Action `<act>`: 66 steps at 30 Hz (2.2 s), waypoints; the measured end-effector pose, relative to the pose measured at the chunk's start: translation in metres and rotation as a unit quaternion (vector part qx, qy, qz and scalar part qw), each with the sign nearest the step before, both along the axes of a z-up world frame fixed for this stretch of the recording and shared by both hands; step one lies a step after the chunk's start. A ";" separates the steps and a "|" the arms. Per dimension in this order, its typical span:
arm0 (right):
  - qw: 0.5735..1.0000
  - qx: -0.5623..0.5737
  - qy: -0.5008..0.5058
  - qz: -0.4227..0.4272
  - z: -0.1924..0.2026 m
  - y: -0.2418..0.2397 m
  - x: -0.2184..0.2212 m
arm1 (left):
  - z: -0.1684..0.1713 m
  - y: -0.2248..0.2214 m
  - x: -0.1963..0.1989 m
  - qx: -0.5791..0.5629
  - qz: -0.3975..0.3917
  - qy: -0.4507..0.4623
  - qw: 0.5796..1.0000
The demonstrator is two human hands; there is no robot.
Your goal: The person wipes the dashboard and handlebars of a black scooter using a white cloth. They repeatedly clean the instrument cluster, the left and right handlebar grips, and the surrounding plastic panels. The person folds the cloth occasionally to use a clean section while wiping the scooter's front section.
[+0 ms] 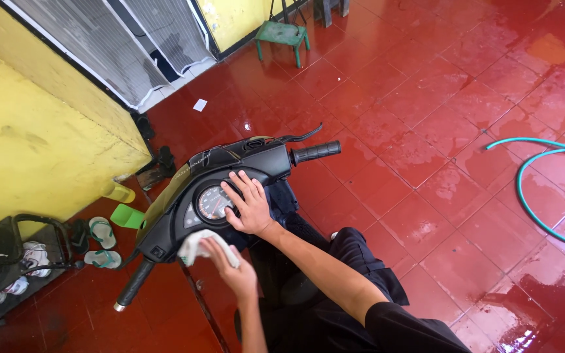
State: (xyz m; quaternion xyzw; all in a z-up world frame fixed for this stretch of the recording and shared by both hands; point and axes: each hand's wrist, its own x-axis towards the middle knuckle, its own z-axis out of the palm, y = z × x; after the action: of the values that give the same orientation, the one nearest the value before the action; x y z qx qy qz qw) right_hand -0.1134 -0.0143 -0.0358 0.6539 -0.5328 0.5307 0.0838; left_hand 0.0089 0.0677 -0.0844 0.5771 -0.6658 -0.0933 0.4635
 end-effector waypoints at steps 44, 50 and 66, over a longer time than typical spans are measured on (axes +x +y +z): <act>0.989 0.016 -0.149 -0.010 0.068 0.026 -0.056 | 0.084 -0.133 0.042 -0.171 0.090 -0.088 0.977; 0.993 0.107 -0.030 -0.044 0.021 -0.001 -0.014 | 0.083 -0.134 0.039 -0.198 0.153 -0.163 0.954; 0.982 0.187 -0.025 0.009 0.022 0.048 0.030 | 0.088 -0.132 0.041 -0.223 0.134 -0.159 0.952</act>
State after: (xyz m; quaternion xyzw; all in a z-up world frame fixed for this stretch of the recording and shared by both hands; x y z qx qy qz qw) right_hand -0.0834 0.0339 -0.0138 0.6493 -0.6187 0.4385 -0.0574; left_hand 0.0500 -0.0648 0.0033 0.5501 -0.6514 0.2132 0.4770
